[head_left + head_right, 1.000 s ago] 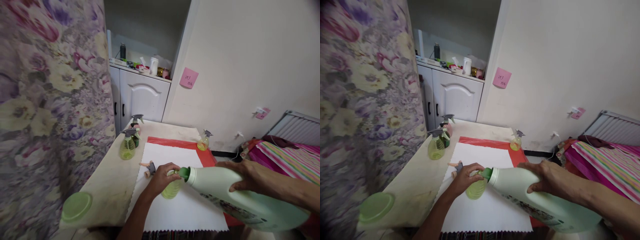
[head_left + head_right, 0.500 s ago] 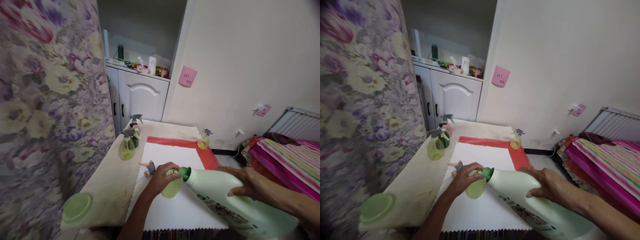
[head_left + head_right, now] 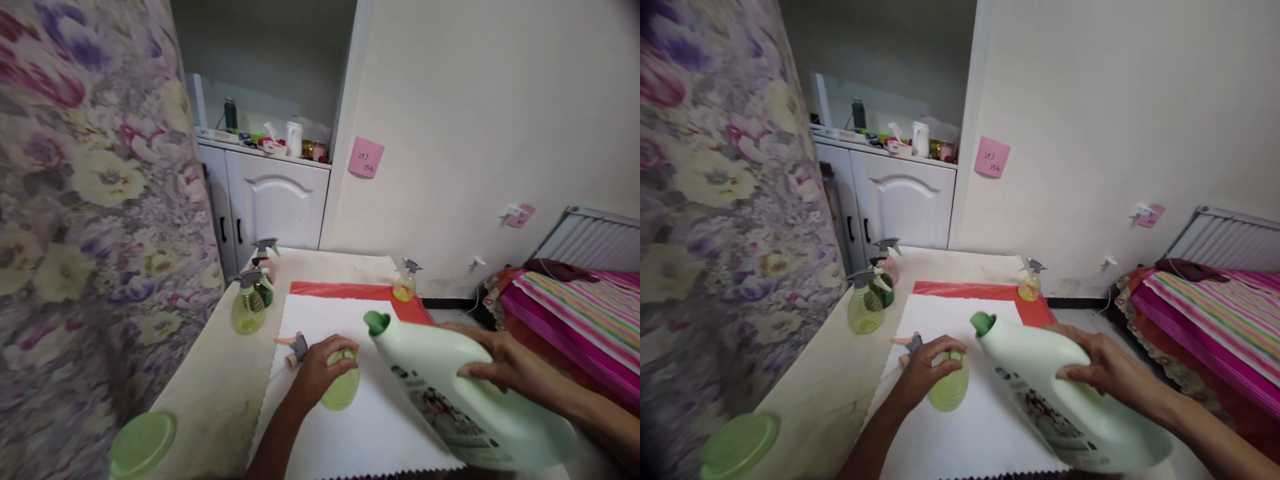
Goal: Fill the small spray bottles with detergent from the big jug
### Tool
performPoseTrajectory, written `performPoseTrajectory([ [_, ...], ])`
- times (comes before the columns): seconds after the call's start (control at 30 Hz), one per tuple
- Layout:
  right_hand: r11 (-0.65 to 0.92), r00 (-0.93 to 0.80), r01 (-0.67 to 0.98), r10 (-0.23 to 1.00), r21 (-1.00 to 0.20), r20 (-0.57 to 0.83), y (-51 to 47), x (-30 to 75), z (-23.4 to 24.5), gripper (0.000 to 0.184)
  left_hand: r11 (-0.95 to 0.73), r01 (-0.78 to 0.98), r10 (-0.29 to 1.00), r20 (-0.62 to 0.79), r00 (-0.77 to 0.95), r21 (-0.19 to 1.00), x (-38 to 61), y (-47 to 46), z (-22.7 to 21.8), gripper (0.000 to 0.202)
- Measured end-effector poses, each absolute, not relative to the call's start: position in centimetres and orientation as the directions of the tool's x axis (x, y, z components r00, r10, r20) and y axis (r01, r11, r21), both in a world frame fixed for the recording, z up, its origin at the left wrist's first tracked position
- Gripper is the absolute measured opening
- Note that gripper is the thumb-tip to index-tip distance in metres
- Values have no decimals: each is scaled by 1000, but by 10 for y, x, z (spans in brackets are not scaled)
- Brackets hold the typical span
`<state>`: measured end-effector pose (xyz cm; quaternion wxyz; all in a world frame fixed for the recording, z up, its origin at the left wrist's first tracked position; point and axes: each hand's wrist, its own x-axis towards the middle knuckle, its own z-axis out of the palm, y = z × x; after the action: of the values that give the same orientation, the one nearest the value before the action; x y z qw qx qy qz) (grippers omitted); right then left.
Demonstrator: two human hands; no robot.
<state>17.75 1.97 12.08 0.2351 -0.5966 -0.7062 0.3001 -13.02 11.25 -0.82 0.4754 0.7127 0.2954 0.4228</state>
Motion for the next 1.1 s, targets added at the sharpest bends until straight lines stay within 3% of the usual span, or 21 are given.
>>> performPoseTrajectory([
  [0.13,32,94,557,990,-830,101,39,184,105,62,-361,23,832,312,458,932,-129,113,-11,21],
  [0.27,132,277,424,923,-896,267,70,173,74,62,-343,29,842,294,452,939,-129,113,-12,25],
  [0.43,257,400,270,847,-928,351,116,134,36,63,-331,68,852,267,451,941,-129,114,-15,26],
  [0.63,337,411,181,828,-924,382,158,90,8,66,-314,100,857,236,458,944,-131,117,-19,23],
  [1.1,259,393,287,846,-923,359,167,78,-36,66,-280,122,865,195,462,952,-134,116,-24,29],
])
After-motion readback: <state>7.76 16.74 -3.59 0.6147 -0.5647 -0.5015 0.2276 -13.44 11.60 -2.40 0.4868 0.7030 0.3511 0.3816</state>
